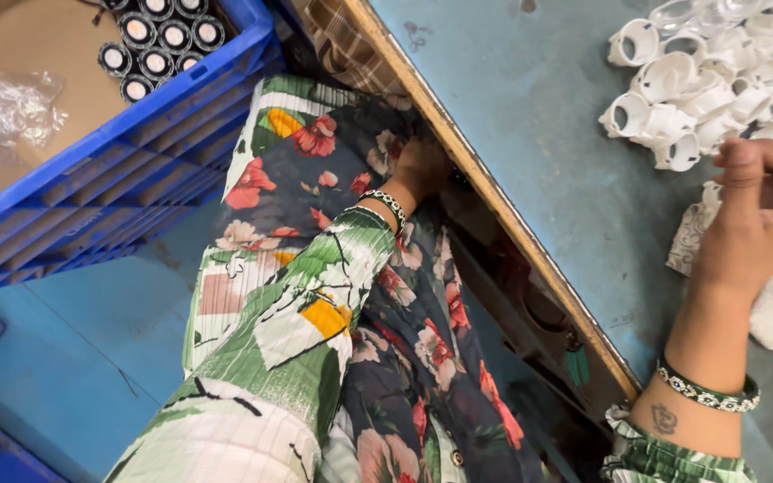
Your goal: The person repeatedly picks up small white plastic components from a pile on the table, snaps them together by hand, and places the assembled units into a blue crate. The person handles the parts one at a time throughout the clip.
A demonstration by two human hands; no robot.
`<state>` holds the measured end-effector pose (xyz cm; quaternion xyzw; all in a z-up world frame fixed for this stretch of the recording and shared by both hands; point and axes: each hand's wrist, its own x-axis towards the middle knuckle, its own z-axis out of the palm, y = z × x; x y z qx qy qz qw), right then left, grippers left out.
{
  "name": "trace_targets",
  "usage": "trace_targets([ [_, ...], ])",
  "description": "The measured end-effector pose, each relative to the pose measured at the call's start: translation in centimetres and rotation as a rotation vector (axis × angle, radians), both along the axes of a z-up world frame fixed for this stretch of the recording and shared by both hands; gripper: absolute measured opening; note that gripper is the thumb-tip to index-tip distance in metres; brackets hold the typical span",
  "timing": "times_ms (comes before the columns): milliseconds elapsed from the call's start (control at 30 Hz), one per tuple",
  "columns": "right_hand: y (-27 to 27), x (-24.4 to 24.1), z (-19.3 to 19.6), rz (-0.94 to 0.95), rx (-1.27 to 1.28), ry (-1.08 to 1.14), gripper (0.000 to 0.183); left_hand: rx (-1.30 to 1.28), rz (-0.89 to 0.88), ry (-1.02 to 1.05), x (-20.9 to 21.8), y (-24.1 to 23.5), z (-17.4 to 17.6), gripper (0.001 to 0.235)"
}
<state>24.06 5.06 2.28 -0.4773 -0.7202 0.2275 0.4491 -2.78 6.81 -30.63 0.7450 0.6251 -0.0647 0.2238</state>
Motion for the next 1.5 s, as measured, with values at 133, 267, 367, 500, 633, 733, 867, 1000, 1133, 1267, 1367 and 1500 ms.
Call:
trace_targets([
  [133, -0.3, -1.2, 0.8, 0.070, 0.011, 0.003, 0.022, 0.211, -0.016, 0.040, -0.1, 0.1, -1.3, 0.050],
  [267, -0.5, -1.5, 0.8, 0.066, 0.010, -0.005, 0.020, 0.317, 0.018, 0.031, 0.2, 1.3, -3.0, 0.050],
  [367, -0.4, -1.4, 0.6, 0.069, 0.001, 0.004, 0.021, 0.353, 0.031, 0.038, 0.7, 1.9, -4.1, 0.050],
  [500, -0.5, -1.0, 0.4, 0.071, 0.005, -0.045, 0.022, 0.368, 0.052, 0.029, 1.2, 1.0, -5.0, 0.051],
  [633, -0.4, -1.1, 0.6, 0.047, -0.020, -0.038, 0.023, 0.393, 0.070, 0.017, -0.4, -1.9, -5.2, 0.051],
  [733, -0.4, -1.2, 0.7, 0.044, -0.025, -0.046, 0.022, 0.403, 0.089, 0.017, -0.2, -1.7, -5.4, 0.051],
  [867, -0.4, -1.3, 0.7, 0.061, -0.027, -0.033, 0.021, 0.425, 0.109, 0.004, 2.2, 1.9, -5.9, 0.051],
  [1000, -0.5, -1.2, 0.8, 0.090, -0.025, 0.003, 0.020, 0.453, 0.137, -0.007, 2.4, 2.9, -5.8, 0.051],
  [1133, -0.5, -1.3, 0.8, 0.092, -0.015, 0.010, 0.021, 0.517, 0.172, -0.056, 0.9, 2.3, -3.4, 0.051],
  [1267, -0.4, -1.4, 0.9, 0.087, -0.019, 0.025, 0.021, 0.571, 0.104, -0.102, -0.3, -0.1, -0.1, 0.045],
  [1367, -0.4, -1.4, 1.0, 0.077, -0.007, 0.014, 0.020, 0.292, 0.138, -0.119, -1.2, -2.2, 2.1, 0.042],
  [1500, -0.4, -1.7, 1.0, 0.097, -0.001, 0.026, 0.023, 0.271, 0.179, -0.138, -3.0, -4.4, 4.0, 0.042],
])
